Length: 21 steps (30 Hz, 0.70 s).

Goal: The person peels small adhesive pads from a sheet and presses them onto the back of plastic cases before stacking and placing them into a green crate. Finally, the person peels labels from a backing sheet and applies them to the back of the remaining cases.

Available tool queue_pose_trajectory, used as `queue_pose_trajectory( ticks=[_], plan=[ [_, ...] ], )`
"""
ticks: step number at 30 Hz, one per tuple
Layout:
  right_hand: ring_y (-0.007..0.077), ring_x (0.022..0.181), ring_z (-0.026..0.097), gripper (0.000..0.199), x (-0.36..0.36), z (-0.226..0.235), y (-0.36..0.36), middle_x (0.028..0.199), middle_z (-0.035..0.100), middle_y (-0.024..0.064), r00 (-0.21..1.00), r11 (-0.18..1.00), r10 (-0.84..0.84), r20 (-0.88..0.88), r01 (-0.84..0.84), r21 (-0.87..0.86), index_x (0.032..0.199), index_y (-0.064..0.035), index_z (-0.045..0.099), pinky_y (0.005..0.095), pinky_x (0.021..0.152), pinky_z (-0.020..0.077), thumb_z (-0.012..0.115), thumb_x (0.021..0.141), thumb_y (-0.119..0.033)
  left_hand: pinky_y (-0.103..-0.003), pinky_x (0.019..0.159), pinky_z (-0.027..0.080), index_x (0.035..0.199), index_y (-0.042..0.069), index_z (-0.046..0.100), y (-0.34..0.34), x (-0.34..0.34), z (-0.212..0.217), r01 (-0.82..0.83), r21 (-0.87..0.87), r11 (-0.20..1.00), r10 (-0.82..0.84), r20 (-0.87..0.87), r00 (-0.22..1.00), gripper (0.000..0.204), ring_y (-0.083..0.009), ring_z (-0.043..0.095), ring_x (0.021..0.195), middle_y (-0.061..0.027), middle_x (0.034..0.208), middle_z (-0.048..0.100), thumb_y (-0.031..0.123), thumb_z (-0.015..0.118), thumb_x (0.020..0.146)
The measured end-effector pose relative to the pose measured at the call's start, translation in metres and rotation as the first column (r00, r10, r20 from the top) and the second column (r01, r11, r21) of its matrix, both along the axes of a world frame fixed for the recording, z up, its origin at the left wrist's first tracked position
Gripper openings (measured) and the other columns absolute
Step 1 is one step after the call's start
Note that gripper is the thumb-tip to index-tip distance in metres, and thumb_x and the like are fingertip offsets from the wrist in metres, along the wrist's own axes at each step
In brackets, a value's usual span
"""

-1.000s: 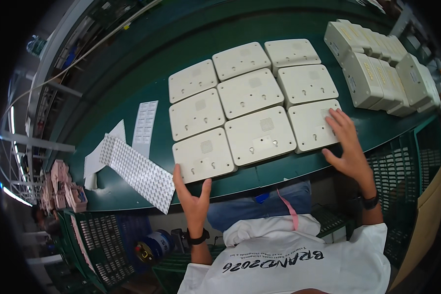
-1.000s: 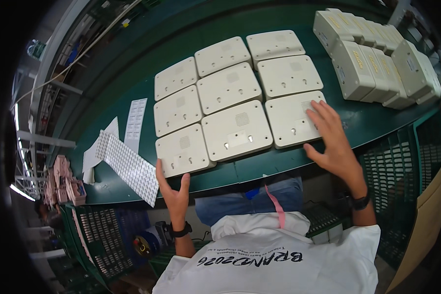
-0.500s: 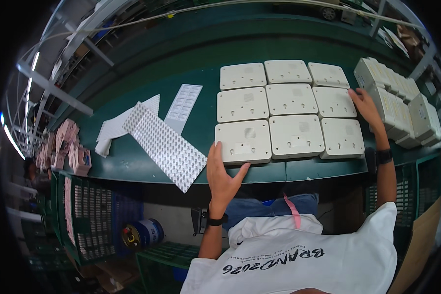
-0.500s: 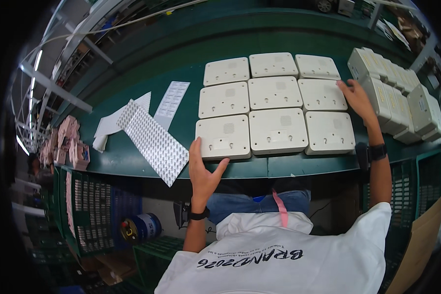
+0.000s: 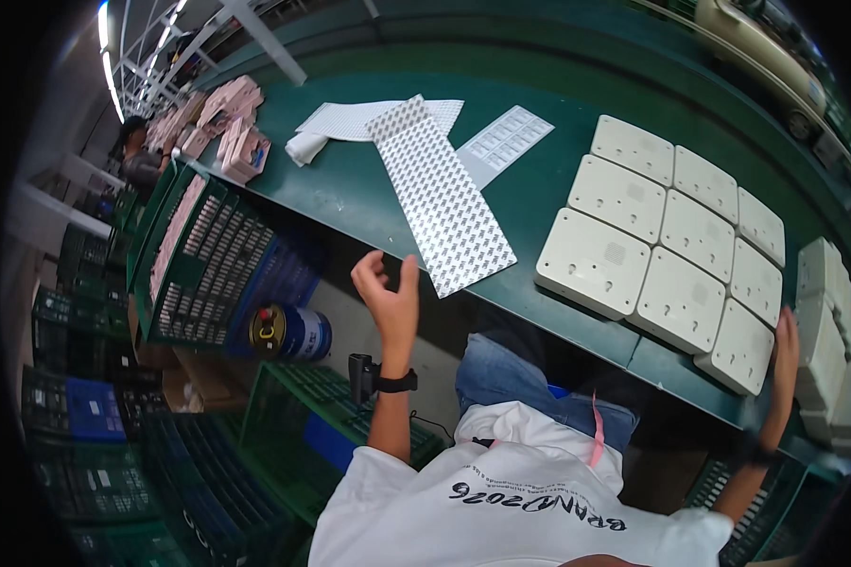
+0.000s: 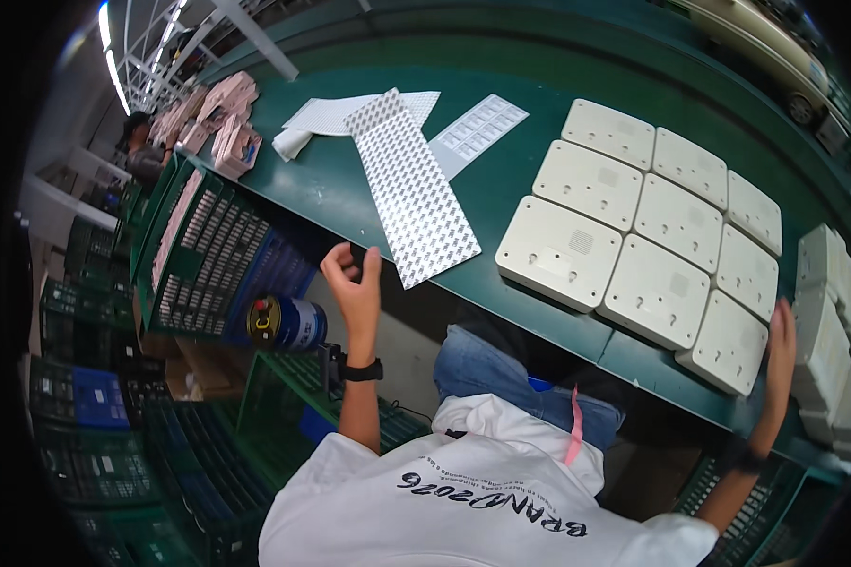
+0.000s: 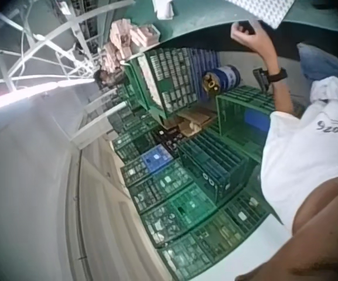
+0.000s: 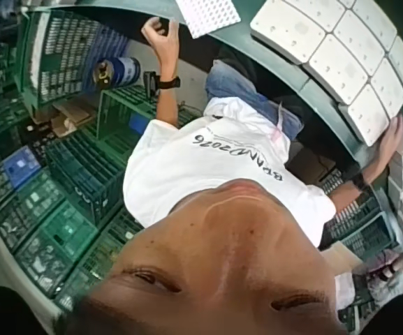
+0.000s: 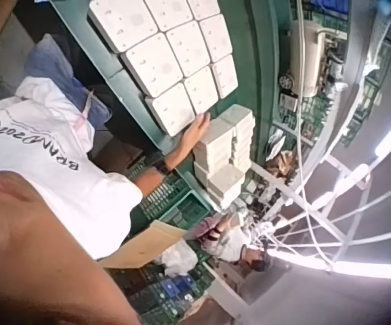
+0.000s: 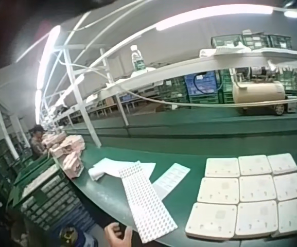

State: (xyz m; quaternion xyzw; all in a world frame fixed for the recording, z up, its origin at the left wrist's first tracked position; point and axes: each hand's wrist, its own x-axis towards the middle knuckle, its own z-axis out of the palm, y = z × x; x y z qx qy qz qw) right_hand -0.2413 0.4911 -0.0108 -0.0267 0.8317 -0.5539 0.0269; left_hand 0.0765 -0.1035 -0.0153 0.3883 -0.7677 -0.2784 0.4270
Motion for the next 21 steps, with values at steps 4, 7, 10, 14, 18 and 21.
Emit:
queue_pose_trajectory(
  ticks=[4, 7, 10, 14, 18, 21],
  plan=[
    [0.0224, 0.127, 0.049, 0.056, 0.039, -0.023, -0.015, 0.141, 0.052, 0.0133, 0.995, 0.999, -0.045, -0.087, 0.046, 0.003, 0.142, 0.0007, 0.046, 0.0322, 0.108, 0.035, 0.056, 0.101, -0.035, -0.024, 0.063, 0.046, 0.111, 0.0, 0.053, 0.021, 0.004, -0.024, 0.201, 0.261, 0.944, -0.177, -0.115, 0.978, 0.03, -0.0099, 0.056, 0.083, -0.0103, 0.104, 0.059, 0.012, 0.071, 0.09],
    [0.0215, 0.126, 0.05, 0.053, 0.045, -0.019, -0.021, 0.14, 0.053, 0.0137, 0.983, 0.993, -0.12, -0.138, 0.122, 0.005, 0.141, 0.0009, 0.047, 0.0321, 0.108, 0.0352, 0.056, 0.101, -0.033, -0.021, 0.059, 0.044, 0.113, -0.001, 0.054, 0.038, -0.009, -0.031, 0.402, 0.476, 0.782, -0.223, -0.388, 0.894, 0.028, -0.0081, 0.052, 0.073, -0.008, 0.096, 0.059, 0.01, 0.069, 0.091],
    [0.0199, 0.124, 0.051, 0.049, 0.049, 0.005, -0.017, 0.137, 0.055, 0.0138, 0.963, 0.984, -0.168, -0.212, 0.178, 0.025, 0.139, 0.0009, 0.05, 0.0322, 0.106, 0.037, 0.055, 0.102, -0.031, -0.022, 0.056, 0.043, 0.115, -0.001, 0.055, 0.041, -0.01, -0.026, 0.502, 0.533, 0.681, -0.222, -0.504, 0.835, 0.028, -0.0081, 0.05, 0.066, -0.0078, 0.092, 0.06, 0.007, 0.068, 0.091],
    [0.0172, 0.113, 0.056, 0.04, 0.077, 0.034, -0.029, 0.128, 0.061, 0.0126, 0.908, 0.974, -0.209, -0.363, 0.228, 0.011, 0.132, 0.0014, 0.055, 0.0293, 0.096, 0.0424, 0.056, 0.101, -0.024, -0.026, 0.058, 0.045, 0.118, -0.002, 0.056, 0.02, 0.002, -0.008, 0.431, 0.407, 0.805, -0.34, -0.278, 0.898, 0.031, -0.0117, 0.052, 0.066, -0.0102, 0.091, 0.061, 0.005, 0.068, 0.089],
    [0.0131, 0.101, 0.058, 0.029, 0.121, 0.057, -0.086, 0.119, 0.063, 0.0078, 0.902, 0.985, -0.129, -0.413, 0.165, 0.051, 0.126, 0.0006, 0.058, 0.0268, 0.088, 0.0441, 0.053, 0.102, -0.016, -0.033, 0.07, 0.046, 0.117, -0.001, 0.06, -0.011, -0.004, 0.019, 0.238, -0.058, 0.969, -0.227, 0.157, 0.961, 0.032, -0.0203, 0.056, 0.077, -0.0108, 0.094, 0.06, 0.006, 0.069, 0.086],
    [0.013, 0.086, 0.058, 0.018, 0.153, 0.08, -0.148, 0.106, 0.065, 0.0075, 0.923, 0.996, 0.091, -0.373, -0.083, 0.036, 0.112, 0.0013, 0.063, 0.0272, 0.078, 0.0464, 0.054, 0.099, -0.007, -0.039, 0.083, 0.045, 0.115, -0.001, 0.062, -0.028, -0.027, 0.041, 0.143, -0.469, 0.871, -0.05, 0.205, 0.978, 0.034, -0.0291, 0.057, 0.091, -0.0115, 0.1, 0.061, 0.009, 0.071, 0.084]
  ],
)
